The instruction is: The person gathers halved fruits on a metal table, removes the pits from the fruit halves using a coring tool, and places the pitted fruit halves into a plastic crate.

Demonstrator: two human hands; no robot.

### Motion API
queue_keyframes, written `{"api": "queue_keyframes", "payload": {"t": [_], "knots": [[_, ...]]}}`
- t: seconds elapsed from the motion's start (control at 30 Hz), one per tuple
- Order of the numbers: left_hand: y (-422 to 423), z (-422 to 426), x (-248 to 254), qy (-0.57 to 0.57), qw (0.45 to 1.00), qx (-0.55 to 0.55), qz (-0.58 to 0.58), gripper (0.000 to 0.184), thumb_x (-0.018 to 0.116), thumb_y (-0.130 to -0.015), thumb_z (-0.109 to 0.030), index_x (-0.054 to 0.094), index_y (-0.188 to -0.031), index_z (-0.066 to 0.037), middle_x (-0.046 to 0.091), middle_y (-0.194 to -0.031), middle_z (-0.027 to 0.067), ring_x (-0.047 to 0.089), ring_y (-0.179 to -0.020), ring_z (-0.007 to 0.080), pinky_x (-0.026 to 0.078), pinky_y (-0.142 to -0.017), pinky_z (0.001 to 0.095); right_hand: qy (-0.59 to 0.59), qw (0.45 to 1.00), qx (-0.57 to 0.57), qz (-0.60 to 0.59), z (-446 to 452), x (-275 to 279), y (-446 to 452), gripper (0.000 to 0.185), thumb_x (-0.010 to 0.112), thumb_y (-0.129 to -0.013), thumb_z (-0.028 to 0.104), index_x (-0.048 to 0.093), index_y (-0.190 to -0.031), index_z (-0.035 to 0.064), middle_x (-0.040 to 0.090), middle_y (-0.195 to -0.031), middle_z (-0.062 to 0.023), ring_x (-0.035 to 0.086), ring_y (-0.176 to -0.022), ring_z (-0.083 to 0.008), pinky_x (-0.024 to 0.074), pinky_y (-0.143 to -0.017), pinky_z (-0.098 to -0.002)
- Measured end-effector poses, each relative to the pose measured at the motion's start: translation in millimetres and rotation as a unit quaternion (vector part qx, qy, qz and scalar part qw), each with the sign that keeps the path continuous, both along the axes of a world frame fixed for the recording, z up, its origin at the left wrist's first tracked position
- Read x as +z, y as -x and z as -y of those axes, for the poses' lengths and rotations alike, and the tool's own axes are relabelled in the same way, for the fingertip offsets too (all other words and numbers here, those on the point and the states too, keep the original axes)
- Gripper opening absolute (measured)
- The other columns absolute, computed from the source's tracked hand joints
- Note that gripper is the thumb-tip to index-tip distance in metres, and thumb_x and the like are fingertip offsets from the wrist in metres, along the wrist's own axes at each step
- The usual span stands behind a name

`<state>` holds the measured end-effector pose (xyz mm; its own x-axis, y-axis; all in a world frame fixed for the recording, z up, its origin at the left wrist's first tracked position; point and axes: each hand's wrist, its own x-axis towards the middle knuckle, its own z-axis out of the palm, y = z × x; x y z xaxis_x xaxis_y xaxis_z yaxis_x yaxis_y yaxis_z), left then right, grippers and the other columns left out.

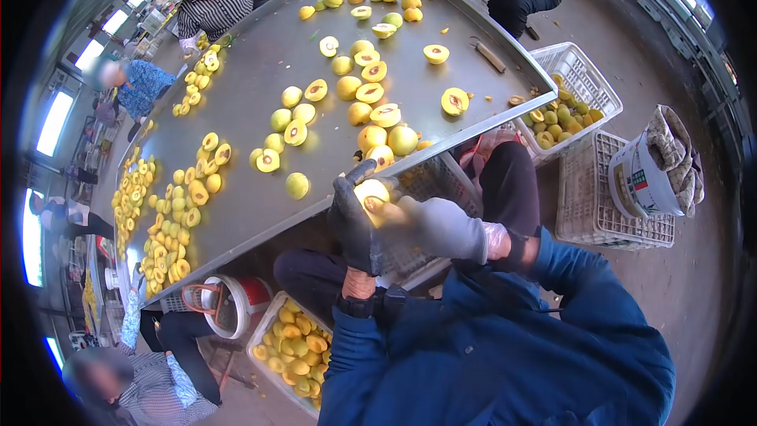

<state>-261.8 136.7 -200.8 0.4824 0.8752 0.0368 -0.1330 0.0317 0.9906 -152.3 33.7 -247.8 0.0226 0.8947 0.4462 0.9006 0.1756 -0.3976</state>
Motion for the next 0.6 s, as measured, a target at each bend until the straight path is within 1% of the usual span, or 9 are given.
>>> {"api": "queue_keyframes", "payload": {"t": [0.13, 0.2, 0.3, 0.33, 0.37, 0.43, 0.47, 0.57, 0.6], "knots": [[1, -6, 0, -0.047, 0.998, -0.003, -0.048, 0.06, 0.027, -0.106, -0.042, 0.067, -0.11, 0.003, 0.072, -0.095, 0.0125, 0.067, -0.088, 0.0201, 0.051, -0.085, 0.0328, 0.025, 0.993, -0.009, -0.116, -2, -20, -2, 0.013, 0.057, -0.089, 0.018, 0.051, -0.093, 0.0075, 0.061, -0.065, -0.0148, 0.065, -0.061, -0.0336, 0.0498, -0.052, -0.0431], [5, -13, -9, -0.068, 0.995, -0.009, -0.071, 0.056, 0.032, -0.106, -0.04, 0.068, -0.106, 0.003, 0.072, -0.097, 0.0121, 0.066, -0.089, 0.0203, 0.05, -0.086, 0.0335, 0.125, 0.99, -0.024, -0.062, 4, 25, -11, 0.015, 0.059, -0.088, 0.018, 0.051, -0.094, 0.007, 0.06, -0.066, -0.0156, 0.064, -0.062, -0.0354, 0.0495, -0.054, -0.0444], [7, -17, -10, -0.081, 0.991, -0.031, -0.102, 0.054, 0.038, -0.105, -0.039, 0.07, -0.102, 0.004, 0.072, -0.097, 0.0113, 0.067, -0.089, 0.0198, 0.051, -0.085, 0.0333, 0.125, 0.987, 0.022, -0.102, 3, 4, -10, 0.017, 0.061, -0.086, 0.017, 0.05, -0.094, 0.0064, 0.061, -0.068, -0.0171, 0.065, -0.066, -0.0369, 0.0501, -0.057, -0.0458], [7, -16, -3, -0.078, 0.99, -0.039, -0.107, 0.054, 0.038, -0.105, -0.04, 0.07, -0.103, 0.004, 0.072, -0.097, 0.0111, 0.067, -0.089, 0.0197, 0.051, -0.085, 0.0332, 0.118, 0.987, 0.032, -0.102, -4, 1, -6, 0.017, 0.06, -0.088, 0.019, 0.055, -0.097, 0.005, 0.059, -0.064, -0.0126, 0.065, -0.061, -0.0307, 0.0493, -0.056, -0.0446], [7, -16, 3, -0.076, 0.99, -0.046, -0.112, 0.055, 0.038, -0.105, -0.041, 0.069, -0.103, 0.004, 0.072, -0.097, 0.0108, 0.067, -0.089, 0.0195, 0.051, -0.085, 0.0331, 0.136, 0.961, 0.061, -0.232, -4, 0, -6, 0.018, 0.06, -0.089, 0.019, 0.057, -0.098, 0.0039, 0.06, -0.065, -0.0115, 0.065, -0.062, -0.0279, 0.0491, -0.057, -0.0432], [6, -15, 5, -0.059, 0.995, -0.069, -0.042, 0.057, 0.036, -0.106, -0.042, 0.069, -0.103, 0.004, 0.072, -0.096, 0.0102, 0.067, -0.088, 0.0194, 0.052, -0.085, 0.0329, 0.165, 0.853, 0.117, -0.482, 0, 11, -3, 0.022, 0.059, -0.09, 0.02, 0.061, -0.102, 0.0015, 0.061, -0.067, -0.0094, 0.064, -0.063, -0.0222, 0.0488, -0.059, -0.0403], [6, -14, 6, -0.049, 0.996, -0.081, -0.006, 0.058, 0.035, -0.106, -0.042, 0.069, -0.103, 0.004, 0.072, -0.096, 0.01, 0.067, -0.088, 0.0194, 0.052, -0.085, 0.0328, 0.246, 0.79, 0.123, -0.548, 6, 32, -6, 0.029, 0.059, -0.091, 0.021, 0.063, -0.108, -0.0016, 0.065, -0.077, -0.0095, 0.062, -0.07, -0.0168, 0.0489, -0.065, -0.0361], [7, -10, 11, -0.079, 0.99, -0.117, 0.004, 0.065, 0.029, -0.104, -0.047, 0.067, -0.103, 0.005, 0.072, -0.094, 0.0128, 0.068, -0.088, 0.0217, 0.054, -0.083, 0.0322, 0.426, 0.67, 0.088, -0.602, 17, 80, -15, 0.032, 0.059, -0.09, 0.021, 0.061, -0.109, -0.0047, 0.068, -0.085, -0.0102, 0.062, -0.076, -0.0165, 0.0495, -0.071, -0.0341], [8, -12, 13, -0.136, 0.977, -0.164, -0.029, 0.064, 0.029, -0.105, -0.046, 0.068, -0.103, 0.005, 0.072, -0.094, 0.0126, 0.068, -0.087, 0.0212, 0.054, -0.083, 0.0328, 0.341, 0.764, 0.125, -0.533, 15, 61, -17, 0.032, 0.06, -0.089, 0.021, 0.062, -0.108, -0.0043, 0.067, -0.082, -0.0082, 0.061, -0.074, -0.0151, 0.0493, -0.07, -0.0335]]}}
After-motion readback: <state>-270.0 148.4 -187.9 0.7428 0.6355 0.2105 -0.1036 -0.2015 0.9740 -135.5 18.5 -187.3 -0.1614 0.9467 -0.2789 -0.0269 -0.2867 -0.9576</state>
